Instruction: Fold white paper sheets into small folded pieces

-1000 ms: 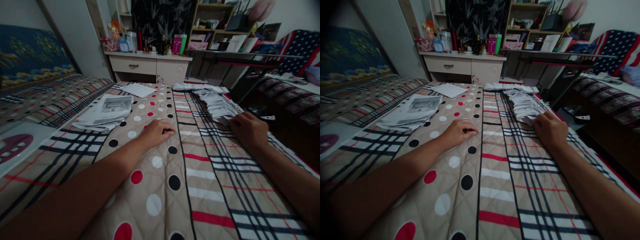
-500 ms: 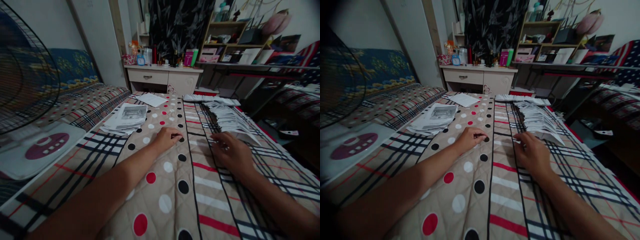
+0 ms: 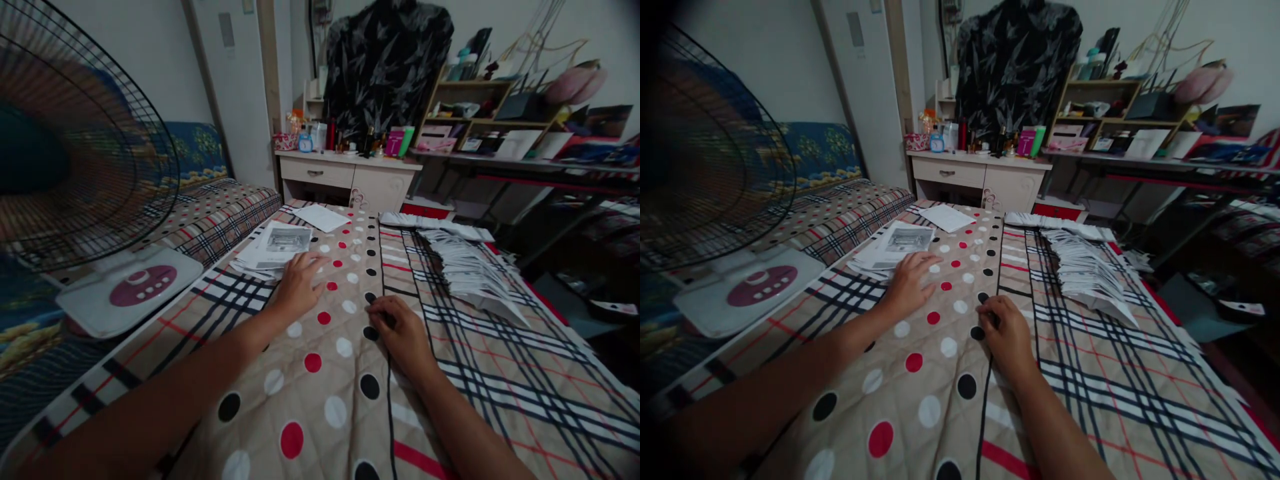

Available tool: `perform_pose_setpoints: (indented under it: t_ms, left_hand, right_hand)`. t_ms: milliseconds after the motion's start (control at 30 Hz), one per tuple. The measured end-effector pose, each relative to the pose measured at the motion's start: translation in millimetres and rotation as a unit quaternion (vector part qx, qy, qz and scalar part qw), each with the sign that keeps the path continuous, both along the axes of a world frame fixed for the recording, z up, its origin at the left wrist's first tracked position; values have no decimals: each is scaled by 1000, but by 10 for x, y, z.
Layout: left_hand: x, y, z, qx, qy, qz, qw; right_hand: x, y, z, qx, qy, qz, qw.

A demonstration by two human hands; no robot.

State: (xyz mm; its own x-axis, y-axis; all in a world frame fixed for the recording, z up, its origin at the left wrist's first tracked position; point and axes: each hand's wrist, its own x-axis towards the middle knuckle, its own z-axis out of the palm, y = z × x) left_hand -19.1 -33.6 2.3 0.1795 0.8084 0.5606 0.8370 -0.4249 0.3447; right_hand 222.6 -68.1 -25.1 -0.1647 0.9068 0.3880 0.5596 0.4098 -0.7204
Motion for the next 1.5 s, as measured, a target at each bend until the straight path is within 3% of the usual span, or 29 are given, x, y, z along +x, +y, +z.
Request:
perform_pose_setpoints:
  t_ms: [133,200,300,600,700,800,967,1133,1267,1400,1500]
  left_hand:
    - [-510,98,-54,-42,53,129,989]
    - [-693,193,-114,-81,45,153,984]
    - [-855,319,-191,-128,16,142,981]
    - [-986,419,-343,-105,-108,121,981]
    - [-1003,418,-313,-109,-155,118,975]
    - [-898,336,-192,-61,-151,117,980]
    - [-253,-113,63,41,53,-38,997]
    - [379,-593,26,72,133,-211,966]
    - [407,-706,-20,40,108,-285,952]
    - [209,-659,10,15,83,-337,938]
    - [100,-596,-32,-24,67,-368,927]
  right_hand:
    - [-14,-9,17,-5,-24,-6,1000]
    - [-25,-1,19,-5,-22,-4,1000]
    - [-27,4,12,-11,-9,-2,1000]
    - [-9,-18,20,-24,10,4,1000]
    - [-12,-17,35,-29,8,6,1000]
    - [-21,-29,45,-24,14,1,1000]
    - [-14,-92,85,24,68,-38,997]
    - [104,-137,111,68,17,4,998]
    - [239,-211,123,23,20,71,997]
    - [386,-393,150,-59,95,52,992]
    - [502,-555,156,-91,100,31,990]
